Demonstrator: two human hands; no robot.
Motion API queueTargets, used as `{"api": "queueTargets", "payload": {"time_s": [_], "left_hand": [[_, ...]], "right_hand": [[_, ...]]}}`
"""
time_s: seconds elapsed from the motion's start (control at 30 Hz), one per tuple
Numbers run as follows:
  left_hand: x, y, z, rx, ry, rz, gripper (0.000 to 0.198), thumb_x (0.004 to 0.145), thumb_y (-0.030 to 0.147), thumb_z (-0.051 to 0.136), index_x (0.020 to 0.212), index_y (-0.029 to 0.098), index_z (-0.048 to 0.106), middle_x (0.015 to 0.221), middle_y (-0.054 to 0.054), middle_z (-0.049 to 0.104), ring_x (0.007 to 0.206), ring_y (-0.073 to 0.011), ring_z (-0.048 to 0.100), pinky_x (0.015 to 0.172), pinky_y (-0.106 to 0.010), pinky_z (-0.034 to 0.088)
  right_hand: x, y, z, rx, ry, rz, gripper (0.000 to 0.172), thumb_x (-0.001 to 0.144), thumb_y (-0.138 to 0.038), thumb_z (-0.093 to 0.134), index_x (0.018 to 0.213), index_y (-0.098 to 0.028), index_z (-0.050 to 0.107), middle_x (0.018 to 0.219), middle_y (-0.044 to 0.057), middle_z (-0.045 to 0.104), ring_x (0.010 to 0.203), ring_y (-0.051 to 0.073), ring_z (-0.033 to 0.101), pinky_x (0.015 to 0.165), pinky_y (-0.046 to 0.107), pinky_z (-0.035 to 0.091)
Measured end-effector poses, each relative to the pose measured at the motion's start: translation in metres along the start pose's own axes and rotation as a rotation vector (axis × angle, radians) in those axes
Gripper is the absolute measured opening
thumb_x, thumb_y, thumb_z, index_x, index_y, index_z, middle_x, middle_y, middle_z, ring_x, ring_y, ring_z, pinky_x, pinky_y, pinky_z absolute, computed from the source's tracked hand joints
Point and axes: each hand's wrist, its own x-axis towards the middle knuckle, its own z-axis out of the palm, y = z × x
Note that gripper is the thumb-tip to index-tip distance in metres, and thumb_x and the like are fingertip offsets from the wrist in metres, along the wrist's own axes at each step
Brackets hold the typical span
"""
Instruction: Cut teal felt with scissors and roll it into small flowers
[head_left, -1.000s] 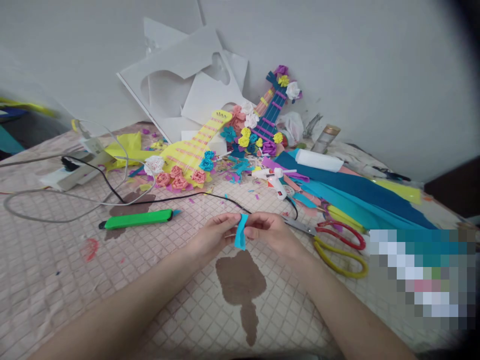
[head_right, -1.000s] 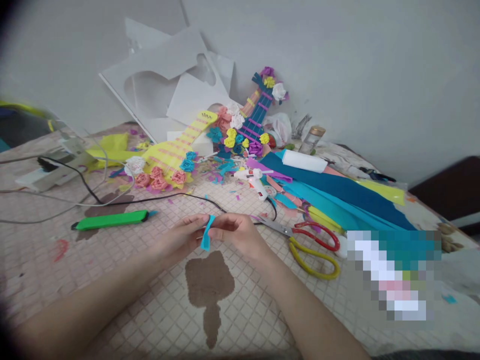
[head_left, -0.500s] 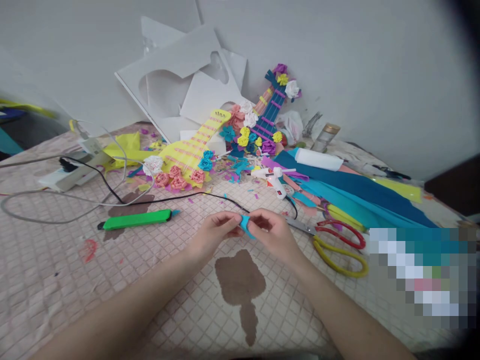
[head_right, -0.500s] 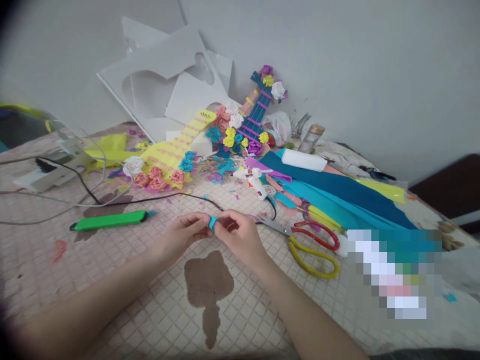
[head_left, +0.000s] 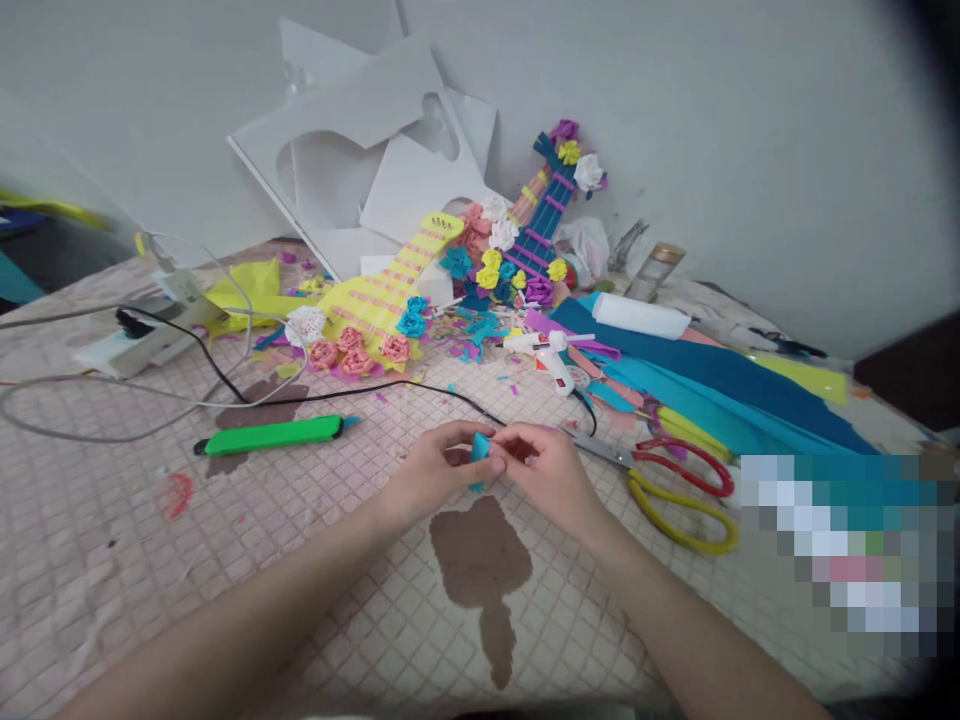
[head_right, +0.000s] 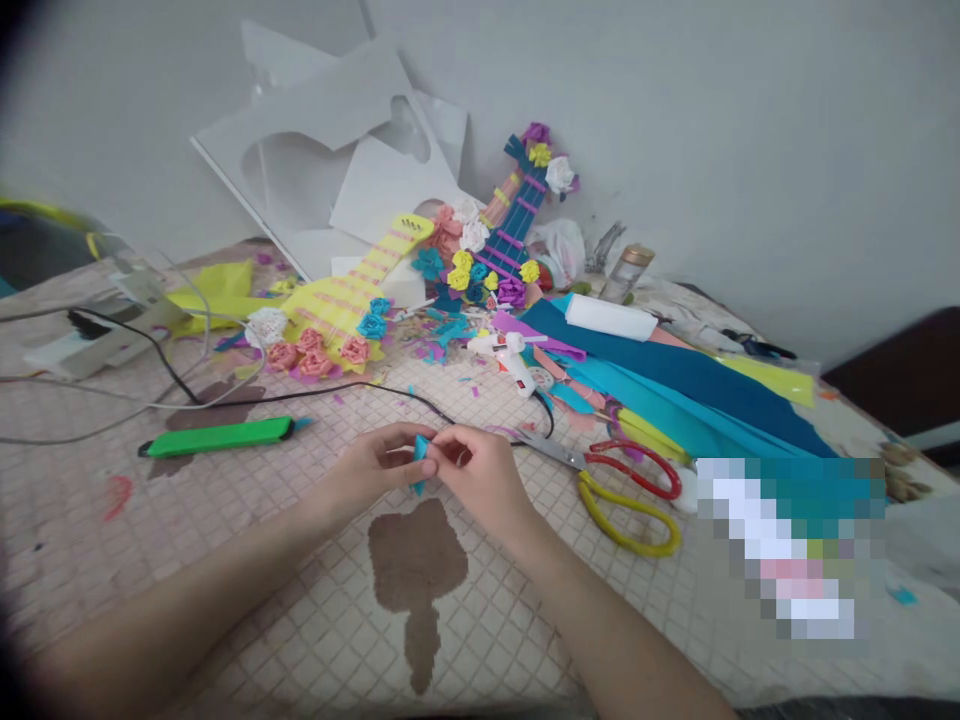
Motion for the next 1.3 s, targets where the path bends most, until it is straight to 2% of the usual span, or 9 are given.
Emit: {"api": "queueTargets", "payload": {"time_s": [0.13, 0.27, 0.47, 0.63, 0.8, 0.97, 1.3], "left_hand": [[0.003, -0.007, -0.003, 0.003, -0.066, 0.041, 0.047, 0.062, 0.019, 0.070, 0.106, 0.016, 0.055, 0.094, -0.006, 0.063, 0.080, -0.0174, 0.060, 0.068, -0.028, 0.048], [0.003, -0.009, -0.004, 0.103, -0.003, 0.118, 0.035, 0.069, 0.017, 0.058, 0.104, 0.016, 0.058, 0.096, -0.007, 0.064, 0.081, -0.0171, 0.060, 0.071, -0.029, 0.047], [0.005, -0.013, -0.010, 0.341, 0.018, 0.112, 0.034, 0.072, 0.017, 0.050, 0.105, 0.018, 0.058, 0.069, 0.000, 0.061, 0.055, -0.0114, 0.054, 0.051, -0.021, 0.040], [0.005, -0.014, -0.014, 0.629, 0.060, 0.181, 0.022, 0.072, 0.018, 0.049, 0.090, 0.020, 0.063, 0.074, -0.002, 0.064, 0.061, -0.0152, 0.057, 0.056, -0.024, 0.040], [0.005, -0.011, -0.015, 0.898, 0.109, 0.257, 0.021, 0.073, 0.018, 0.051, 0.092, 0.018, 0.061, 0.086, -0.005, 0.061, 0.072, -0.0183, 0.056, 0.061, -0.027, 0.040], [0.006, -0.011, -0.016, 0.959, 0.015, 0.269, 0.020, 0.076, 0.016, 0.048, 0.088, 0.020, 0.063, 0.085, -0.003, 0.056, 0.070, -0.0154, 0.054, 0.063, -0.025, 0.041], [0.006, -0.015, -0.016, 0.984, 0.005, 0.276, 0.021, 0.079, 0.018, 0.049, 0.091, 0.022, 0.066, 0.084, -0.003, 0.055, 0.069, -0.0161, 0.054, 0.061, -0.027, 0.039]], "right_hand": [[0.004, 0.006, -0.004, 0.087, -0.077, 0.050, 0.012, 0.074, -0.026, 0.057, 0.070, -0.017, 0.063, 0.068, 0.002, 0.065, 0.063, 0.014, 0.057, 0.060, 0.025, 0.044], [0.007, 0.010, -0.009, 0.088, -0.127, 0.099, 0.016, 0.073, -0.030, 0.059, 0.070, -0.016, 0.064, 0.068, 0.002, 0.065, 0.064, 0.014, 0.057, 0.060, 0.026, 0.044], [0.011, 0.020, -0.011, -0.024, -0.165, 0.162, 0.017, 0.071, -0.031, 0.060, 0.067, -0.016, 0.066, 0.061, 0.001, 0.064, 0.057, 0.013, 0.055, 0.052, 0.024, 0.040], [0.014, 0.026, -0.004, -0.162, -0.111, 0.114, 0.013, 0.070, -0.025, 0.060, 0.067, -0.016, 0.067, 0.065, 0.004, 0.067, 0.060, 0.015, 0.058, 0.056, 0.025, 0.043], [0.014, 0.026, 0.003, -0.282, -0.066, 0.059, 0.011, 0.070, -0.023, 0.059, 0.064, -0.016, 0.066, 0.061, 0.003, 0.066, 0.056, 0.016, 0.058, 0.054, 0.026, 0.042], [0.013, 0.028, 0.008, -0.309, -0.020, 0.002, 0.007, 0.070, -0.019, 0.059, 0.064, -0.018, 0.063, 0.058, 0.001, 0.064, 0.055, 0.015, 0.057, 0.056, 0.026, 0.042], [0.012, 0.028, 0.008, -0.417, -0.073, -0.139, 0.010, 0.071, -0.013, 0.057, 0.064, -0.019, 0.063, 0.059, -0.001, 0.055, 0.057, 0.013, 0.050, 0.055, 0.024, 0.037]]}}
